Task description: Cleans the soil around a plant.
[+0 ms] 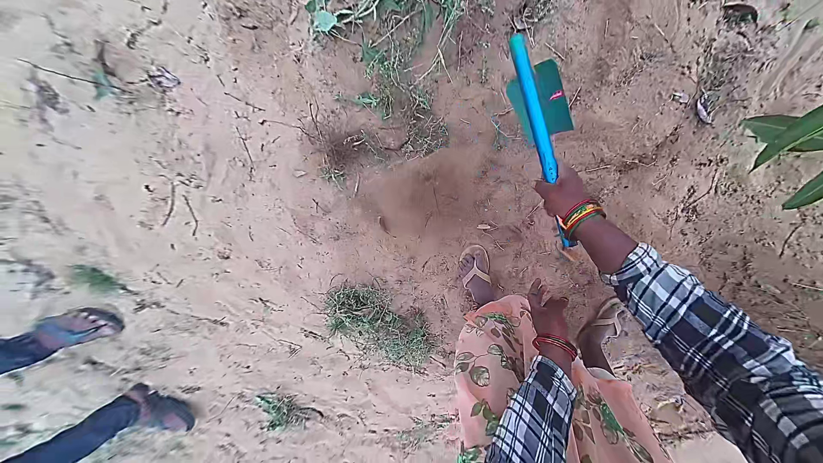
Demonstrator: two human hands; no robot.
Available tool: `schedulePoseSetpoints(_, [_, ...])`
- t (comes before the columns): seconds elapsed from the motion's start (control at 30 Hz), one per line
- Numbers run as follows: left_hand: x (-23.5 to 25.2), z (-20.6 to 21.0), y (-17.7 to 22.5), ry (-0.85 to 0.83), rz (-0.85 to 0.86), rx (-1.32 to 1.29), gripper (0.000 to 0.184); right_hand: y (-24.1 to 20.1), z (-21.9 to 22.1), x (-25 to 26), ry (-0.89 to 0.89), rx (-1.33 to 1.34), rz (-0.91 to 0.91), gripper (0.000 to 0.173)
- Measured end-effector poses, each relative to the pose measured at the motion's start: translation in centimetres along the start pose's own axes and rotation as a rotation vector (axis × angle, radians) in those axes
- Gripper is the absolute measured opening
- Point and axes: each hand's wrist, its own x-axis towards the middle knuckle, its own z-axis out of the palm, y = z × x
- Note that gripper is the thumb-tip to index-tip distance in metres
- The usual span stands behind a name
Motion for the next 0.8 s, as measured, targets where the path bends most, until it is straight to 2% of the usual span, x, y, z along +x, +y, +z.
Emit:
schedulePoseSetpoints(0.07, [0.0, -0.1, -0.1, -0.009, -0.038, -0.033, 0.066, -0.9, 0.9, 3.9, 0.134, 0.014, 0.082, 0.048])
schedulePoseSetpoints(0.13, [0.0, -0.1, 0.1, -0.036, -0.082, -0.086, 0.058, -1.7, 3.5, 5.6, 0.128, 0.05, 0.145, 0.049])
schedulePoseSetpoints(0.23, [0.2, -0.2, 0.8, -0.057, -0.094, -0.109, 0.045, -2.9, 7.8, 2.5, -0.13, -0.087, 0.097, 0.047])
schedulePoseSetpoints(0.3, [0.2, -0.1, 1.3, -0.058, -0.093, -0.129, 0.041, -3.7, 8.1, -0.8, -0.256, -0.184, -0.01, 0.048])
schedulePoseSetpoints(0.37, [-0.3, 0.2, 2.6, -0.078, -0.092, -0.156, 0.04, -5.0, 7.3, -2.3, -0.269, -0.167, -0.094, 0.038])
schedulePoseSetpoints(0.47, [-1.5, 0.6, 3.9, -0.104, -0.126, -0.208, 0.039, -7.0, 4.2, 0.0, -0.104, -0.019, -0.114, 0.031])
schedulePoseSetpoints(0.57, [-1.0, 0.2, 3.5, -0.088, -0.089, -0.28, 0.06, -10.4, 2.3, 6.7, 0.142, -0.113, -0.066, 0.046])
schedulePoseSetpoints(0.63, [-0.6, 0.6, 2.8, -0.073, -0.108, -0.312, 0.066, -13.2, 4.2, 10.1, 0.193, -0.168, 0.004, 0.051])
schedulePoseSetpoints(0.7, [-0.6, 0.5, 1.9, -0.104, -0.083, -0.32, 0.063, -15.2, 8.7, 10.4, 0.057, -0.213, 0.029, 0.038])
schedulePoseSetpoints(0.73, [-1.0, 0.0, 1.6, -0.145, 0.016, -0.345, 0.059, -15.9, 11.2, 8.8, -0.071, -0.247, -0.001, 0.035])
schedulePoseSetpoints(0.77, [-2.2, -0.8, 2.4, -0.197, 0.188, -0.36, 0.054, -16.4, 13.4, 6.4, -0.206, -0.294, -0.059, 0.039])
schedulePoseSetpoints(0.8, [-4.8, -2.0, 5.7, -0.238, 0.348, -0.314, 0.046, -16.6, 15.2, 3.6, -0.31, -0.331, -0.128, 0.043])
